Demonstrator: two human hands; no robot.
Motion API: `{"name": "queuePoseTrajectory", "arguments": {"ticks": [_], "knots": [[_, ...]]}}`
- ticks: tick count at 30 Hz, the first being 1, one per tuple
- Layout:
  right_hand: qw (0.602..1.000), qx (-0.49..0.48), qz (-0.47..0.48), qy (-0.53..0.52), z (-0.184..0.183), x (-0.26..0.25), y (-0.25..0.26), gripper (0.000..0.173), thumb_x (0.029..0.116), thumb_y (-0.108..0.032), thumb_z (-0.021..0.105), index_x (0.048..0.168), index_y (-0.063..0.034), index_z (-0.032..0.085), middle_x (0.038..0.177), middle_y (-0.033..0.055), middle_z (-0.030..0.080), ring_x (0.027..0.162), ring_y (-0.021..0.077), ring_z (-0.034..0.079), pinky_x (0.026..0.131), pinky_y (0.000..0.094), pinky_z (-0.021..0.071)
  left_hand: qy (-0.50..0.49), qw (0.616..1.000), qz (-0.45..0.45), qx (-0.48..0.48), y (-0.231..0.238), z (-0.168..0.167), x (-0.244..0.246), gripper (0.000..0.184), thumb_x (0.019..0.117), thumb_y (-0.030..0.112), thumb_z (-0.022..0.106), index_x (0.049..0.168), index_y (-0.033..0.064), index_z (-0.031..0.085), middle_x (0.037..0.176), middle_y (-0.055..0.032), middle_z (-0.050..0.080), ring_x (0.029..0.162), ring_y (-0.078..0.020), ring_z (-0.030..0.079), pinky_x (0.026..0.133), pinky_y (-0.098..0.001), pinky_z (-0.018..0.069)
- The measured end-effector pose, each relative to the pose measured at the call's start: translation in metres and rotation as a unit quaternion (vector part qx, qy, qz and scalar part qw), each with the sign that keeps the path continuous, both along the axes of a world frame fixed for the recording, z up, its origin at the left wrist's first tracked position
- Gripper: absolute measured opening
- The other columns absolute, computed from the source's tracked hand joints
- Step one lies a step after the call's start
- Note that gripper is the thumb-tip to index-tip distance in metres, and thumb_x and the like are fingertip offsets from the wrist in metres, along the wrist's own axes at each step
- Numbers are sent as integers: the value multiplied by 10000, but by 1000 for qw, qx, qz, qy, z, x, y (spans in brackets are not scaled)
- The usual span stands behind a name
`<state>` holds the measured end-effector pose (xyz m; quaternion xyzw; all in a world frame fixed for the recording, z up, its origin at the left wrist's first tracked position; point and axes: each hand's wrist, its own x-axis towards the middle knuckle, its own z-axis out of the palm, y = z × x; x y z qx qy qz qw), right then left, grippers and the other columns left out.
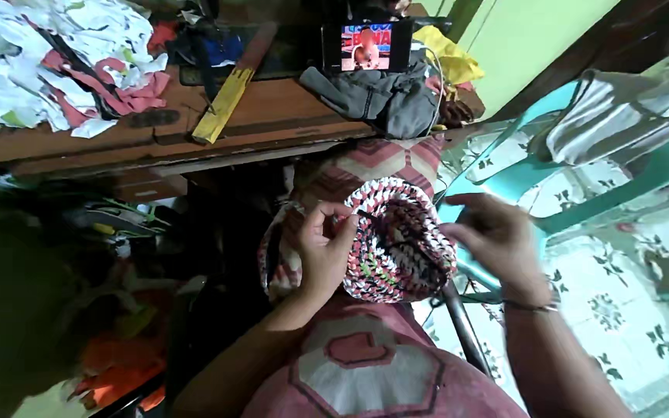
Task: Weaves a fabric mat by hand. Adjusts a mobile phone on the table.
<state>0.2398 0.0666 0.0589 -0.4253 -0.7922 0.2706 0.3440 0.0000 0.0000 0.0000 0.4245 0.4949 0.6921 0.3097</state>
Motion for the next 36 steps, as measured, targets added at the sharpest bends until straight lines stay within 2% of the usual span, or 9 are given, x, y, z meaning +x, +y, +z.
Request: {"name": "queuePoseTrajectory", "arguments": {"ticks": [3, 6, 10, 15, 24, 29, 31, 34, 36], "knots": [[994, 38, 101, -29, -27, -67, 7, 384, 878, -377, 789, 1083, -59, 724, 738, 11, 670, 580, 74, 572, 549, 287, 521, 29, 999, 8, 24, -1, -1, -5, 149, 887, -25, 713, 1011, 52, 682, 971, -13, 680, 855, -92, 667, 740, -266, 597], [994, 35, 101, -36, -34, -88, 12, 242, 930, -268, 743, 1041, -55, 708, 771, 18, 681, 621, 95, 617, 582, 301, 550, 36, 999, 15, 32, 0, -4, -10, 144, 878, -35, 718, 995, 47, 694, 976, -22, 684, 860, -100, 672, 737, -270, 600], [982, -45, 185, 19, -36, -81, 11, 125, 963, -168, 655, 962, -46, 683, 744, -13, 640, 624, 22, 576, 573, 202, 509, 49, 998, 16, 28, 7, -12, -13, 127, 879, -23, 713, 985, 48, 703, 969, -23, 675, 879, -105, 663, 755, -268, 594], [912, -185, 336, 146, -17, -52, 3, 97, 970, -173, 607, 893, -116, 622, 721, -114, 520, 644, -91, 450, 574, 88, 366, 72, 996, 5, 43, 14, -16, -18, 116, 872, -25, 705, 956, 54, 693, 966, -16, 656, 897, -90, 653, 776, -256, 593], [941, -210, 253, 85, -57, -41, 11, 93, 965, -168, 609, 903, -101, 628, 744, -102, 544, 647, -64, 485, 578, 125, 412, 69, 998, -10, -2, 17, -18, -25, 101, 874, -11, 731, 961, 41, 723, 960, -27, 699, 868, -93, 677, 765, -257, 598], [934, -236, 220, 152, -68, -48, 15, 156, 994, -289, 653, 1004, -134, 665, 836, -124, 632, 726, -47, 571, 654, 155, 494, 97, 992, -57, -59, 15, -11, -46, 187, 964, 95, 674, 1145, 48, 678, 1019, -7, 732, 887, -76, 695, 799, -277, 596], [933, -242, 211, 162, -71, -49, 14, 176, 999, -299, 646, 1020, -126, 667, 864, -113, 647, 726, -39, 582, 644, 158, 503, 94, 988, -73, -99, 15, -10, -55, 267, 958, 116, 687, 1214, 51, 649, 1021, -4, 730, 839, -63, 688, 743, -252, 589], [939, -232, 207, 145, -72, -52, 8, 186, 1021, -269, 610, 1018, -94, 674, 888, -94, 650, 757, -36, 588, 674, 162, 508, 87, 978, -90, -166, 15, -5, -63, 280, 931, 108, 726, 1202, 53, 688, 973, -3, 738, 769, -51, 678, 680, -231, 578], [943, -227, 201, 137, -72, -52, 6, 201, 1036, -254, 578, 1024, -81, 680, 892, -89, 652, 753, -41, 582, 673, 157, 501, 114, 967, -103, -204, 16, -1, -69, 205, 931, 130, 741, 1126, 68, 729, 968, 0, 744, 818, -57, 693, 733, -256, 588]]}}
